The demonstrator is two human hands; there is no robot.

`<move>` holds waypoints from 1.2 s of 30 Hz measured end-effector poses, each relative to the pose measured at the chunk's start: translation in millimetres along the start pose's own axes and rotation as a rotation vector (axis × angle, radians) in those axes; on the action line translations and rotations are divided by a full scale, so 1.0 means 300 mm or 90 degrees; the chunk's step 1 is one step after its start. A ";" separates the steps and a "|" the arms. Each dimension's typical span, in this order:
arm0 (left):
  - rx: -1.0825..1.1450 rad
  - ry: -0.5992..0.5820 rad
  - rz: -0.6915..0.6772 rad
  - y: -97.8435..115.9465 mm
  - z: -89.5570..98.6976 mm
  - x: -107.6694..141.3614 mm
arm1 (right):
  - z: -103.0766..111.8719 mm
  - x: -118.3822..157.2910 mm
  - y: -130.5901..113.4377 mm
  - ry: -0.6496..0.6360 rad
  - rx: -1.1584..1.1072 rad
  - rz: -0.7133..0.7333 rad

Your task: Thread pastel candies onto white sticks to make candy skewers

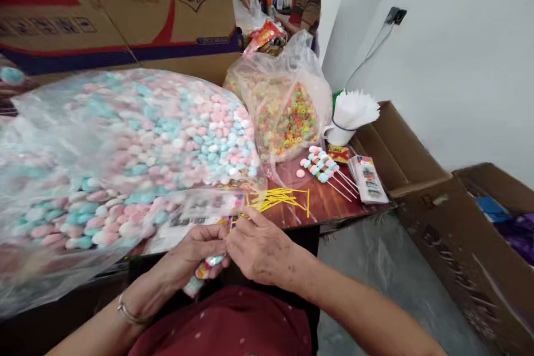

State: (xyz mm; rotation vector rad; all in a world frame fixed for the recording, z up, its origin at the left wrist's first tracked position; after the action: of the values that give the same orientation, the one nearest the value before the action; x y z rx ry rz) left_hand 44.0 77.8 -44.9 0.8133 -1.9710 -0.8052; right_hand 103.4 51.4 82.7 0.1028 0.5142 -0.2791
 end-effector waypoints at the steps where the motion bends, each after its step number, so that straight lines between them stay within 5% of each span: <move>1: 0.006 -0.008 0.012 -0.007 -0.001 -0.005 | -0.002 0.000 0.001 0.001 0.006 -0.001; 10: -0.071 -0.110 0.079 -0.029 -0.036 0.009 | -0.031 0.029 -0.009 -0.005 -0.002 0.023; 19: 0.059 -0.190 0.118 -0.081 -0.049 0.026 | -0.036 0.032 -0.025 0.001 -0.017 0.047; 23: 0.031 -0.142 0.094 -0.076 -0.034 0.031 | -0.043 0.041 -0.028 0.005 -0.006 0.044; 27: -0.211 -0.041 -0.016 -0.025 -0.006 0.034 | -0.054 0.062 -0.005 0.007 -0.011 -0.006; 33: -0.750 0.084 -0.508 0.122 -0.116 0.099 | -0.099 0.083 0.028 -0.051 -0.019 -0.086; 36: -0.781 0.102 -0.551 0.121 -0.122 0.106 | -0.088 0.090 0.056 -0.070 -0.052 -0.120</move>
State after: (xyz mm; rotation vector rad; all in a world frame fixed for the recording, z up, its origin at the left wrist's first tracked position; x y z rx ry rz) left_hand 52.9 65.6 13.9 0.8419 -0.5919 -2.0393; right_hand 118.3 65.4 46.8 -0.0408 0.4260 -0.4442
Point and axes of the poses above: each hand's wrist, its own x-axis away from the middle knuckle, its own z-axis out of the back of the hand, y = z × x, the point moved 10 cm from there along -x, towards the middle knuckle, and after that the axes turned 4 degrees about -x, right-handed, at the moved point
